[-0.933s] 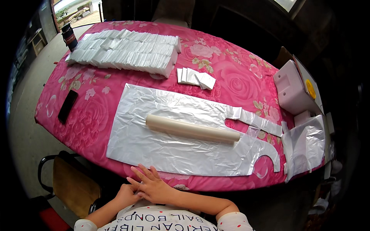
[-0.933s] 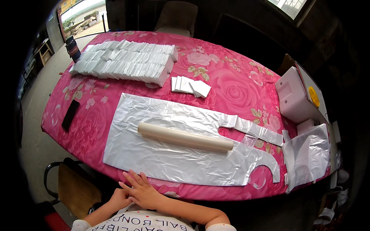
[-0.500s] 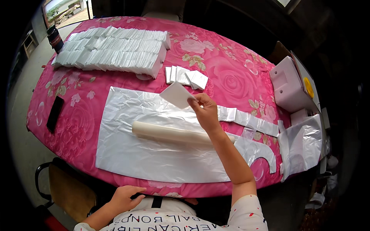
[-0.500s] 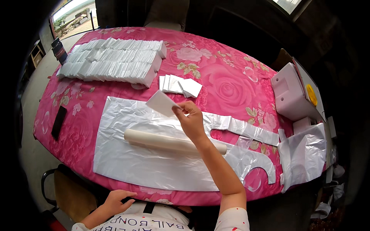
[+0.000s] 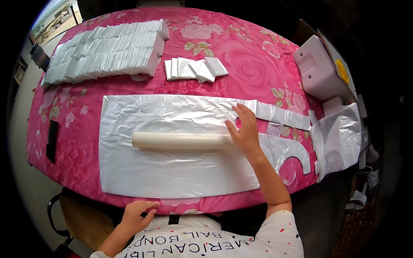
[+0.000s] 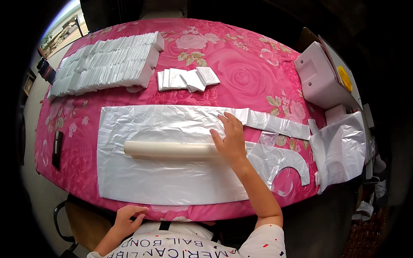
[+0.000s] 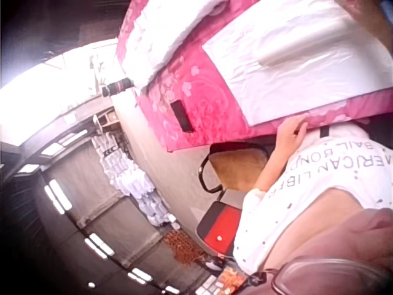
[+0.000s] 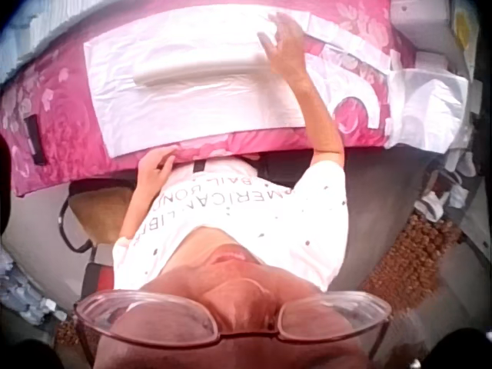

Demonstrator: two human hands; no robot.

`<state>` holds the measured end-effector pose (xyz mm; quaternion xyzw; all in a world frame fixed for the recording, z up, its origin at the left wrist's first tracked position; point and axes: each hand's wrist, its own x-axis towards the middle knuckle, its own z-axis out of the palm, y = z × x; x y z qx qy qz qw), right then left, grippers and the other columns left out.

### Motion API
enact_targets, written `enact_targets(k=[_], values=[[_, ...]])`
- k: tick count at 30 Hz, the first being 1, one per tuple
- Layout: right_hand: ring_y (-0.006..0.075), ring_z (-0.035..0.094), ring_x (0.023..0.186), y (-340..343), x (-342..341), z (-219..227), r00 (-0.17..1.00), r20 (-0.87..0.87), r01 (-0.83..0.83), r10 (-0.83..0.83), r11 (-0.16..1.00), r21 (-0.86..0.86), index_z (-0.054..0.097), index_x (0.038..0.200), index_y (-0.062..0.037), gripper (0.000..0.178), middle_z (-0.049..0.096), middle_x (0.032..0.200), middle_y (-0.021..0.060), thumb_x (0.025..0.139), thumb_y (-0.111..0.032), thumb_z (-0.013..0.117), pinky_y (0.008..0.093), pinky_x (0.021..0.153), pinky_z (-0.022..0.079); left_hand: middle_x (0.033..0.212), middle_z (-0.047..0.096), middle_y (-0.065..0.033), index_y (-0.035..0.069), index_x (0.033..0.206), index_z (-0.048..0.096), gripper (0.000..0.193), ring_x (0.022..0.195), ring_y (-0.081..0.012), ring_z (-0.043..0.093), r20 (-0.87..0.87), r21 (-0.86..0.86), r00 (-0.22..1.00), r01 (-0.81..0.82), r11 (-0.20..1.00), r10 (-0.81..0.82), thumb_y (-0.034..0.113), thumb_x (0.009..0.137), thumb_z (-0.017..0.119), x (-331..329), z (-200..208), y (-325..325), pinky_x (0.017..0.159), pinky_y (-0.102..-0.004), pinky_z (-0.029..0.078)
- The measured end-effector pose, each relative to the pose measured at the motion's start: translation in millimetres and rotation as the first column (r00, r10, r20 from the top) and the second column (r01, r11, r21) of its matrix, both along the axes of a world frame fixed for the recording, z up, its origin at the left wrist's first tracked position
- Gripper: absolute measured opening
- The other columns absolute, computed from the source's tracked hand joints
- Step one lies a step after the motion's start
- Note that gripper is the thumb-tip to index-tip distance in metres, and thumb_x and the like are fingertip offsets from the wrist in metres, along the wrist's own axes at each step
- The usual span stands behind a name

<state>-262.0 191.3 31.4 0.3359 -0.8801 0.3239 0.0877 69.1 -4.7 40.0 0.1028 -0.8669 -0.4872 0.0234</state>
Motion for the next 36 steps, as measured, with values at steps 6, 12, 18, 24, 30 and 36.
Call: enact_targets(k=[6, 12, 18, 24, 30, 36], values=[[0.0361, 0.039, 0.118, 115.5, 78.3, -7.7, 0.984, -0.016, 0.176, -0.177, 0.959, 0.222, 0.051, 0.119, -0.0028, 0.053, 0.043, 0.128, 0.0177, 0.072, -0.017, 0.070, 0.0452, 0.099, 0.032, 0.081, 0.067, -0.0109, 0.004, 0.092, 0.066, 0.021, 0.071, -0.0241, 0.064, -0.010, 0.011, 0.992, 0.123, 0.992, -0.122, 0.001, 0.071, 0.065, -16.1, -1.6, 17.4, 0.064, -0.0308, 0.050], [0.0337, 0.047, 0.109, 141.5, 84.1, -25.9, 0.990, -0.028, 0.138, -0.135, 0.965, 0.223, 0.059, 0.111, -0.0058, 0.039, 0.051, 0.121, 0.0152, 0.074, -0.014, 0.067, 0.0406, 0.092, 0.039, 0.082, 0.066, -0.0103, 0.006, 0.094, 0.067, 0.020, 0.071, -0.0245, 0.063, -0.020, 0.023, 0.981, 0.196, 0.980, -0.195, 0.006, 0.074, 0.066, -24.6, -2.6, 40.1, 0.064, -0.0312, 0.051], [0.0246, 0.061, 0.079, 160.9, 45.4, -25.4, 0.994, -0.057, 0.094, -0.092, 0.995, 0.026, 0.065, 0.085, -0.0045, 0.011, 0.065, 0.084, 0.0072, 0.074, -0.004, 0.064, 0.0320, 0.070, 0.049, 0.084, 0.067, -0.0098, 0.006, 0.095, 0.067, 0.020, 0.075, -0.0245, 0.064, 0.045, 0.022, 0.979, 0.197, 0.980, -0.198, 0.007, 0.075, 0.066, -21.0, 3.9, 49.0, 0.066, -0.0313, 0.051], [0.0202, 0.063, 0.078, 244.8, -70.9, -18.4, 0.852, 0.252, 0.515, -0.459, 0.822, -0.242, 0.066, 0.091, -0.0004, 0.015, 0.067, 0.086, 0.0109, 0.082, -0.010, 0.059, 0.0272, 0.071, 0.048, 0.086, 0.067, -0.0102, 0.006, 0.095, 0.066, 0.021, 0.075, -0.0250, 0.064, 0.051, -0.011, 0.981, 0.186, 0.982, -0.186, 0.006, 0.074, 0.065, -22.3, 5.4, 47.1, 0.067, -0.0313, 0.051], [0.0288, 0.057, 0.098, 252.9, -157.2, 13.3, 0.634, -0.276, 0.750, -0.722, 0.662, -0.011, 0.056, 0.111, 0.0013, 0.036, 0.060, 0.108, 0.0154, 0.076, -0.007, 0.056, 0.0372, 0.089, 0.043, 0.084, 0.067, -0.0102, 0.005, 0.093, 0.066, 0.020, 0.073, -0.0246, 0.064, 0.040, -0.044, 0.990, 0.139, 0.989, -0.138, 0.003, 0.074, 0.065, -33.6, 8.2, 38.1, 0.064, -0.0308, 0.051], [0.0345, 0.038, 0.123, 105.3, -90.5, -6.2, 0.998, -0.050, -0.025, 0.036, 0.982, 0.190, 0.041, 0.129, -0.0001, 0.064, 0.044, 0.130, 0.0201, 0.070, -0.014, 0.060, 0.0401, 0.105, 0.029, 0.088, 0.066, -0.0106, 0.003, 0.096, 0.063, 0.025, 0.077, -0.0250, 0.062, -0.132, -0.223, 0.987, -0.122, 0.967, 0.094, -0.005, 0.073, 0.058, -47.9, -0.4, 5.3, 0.068, -0.0310, 0.049]])
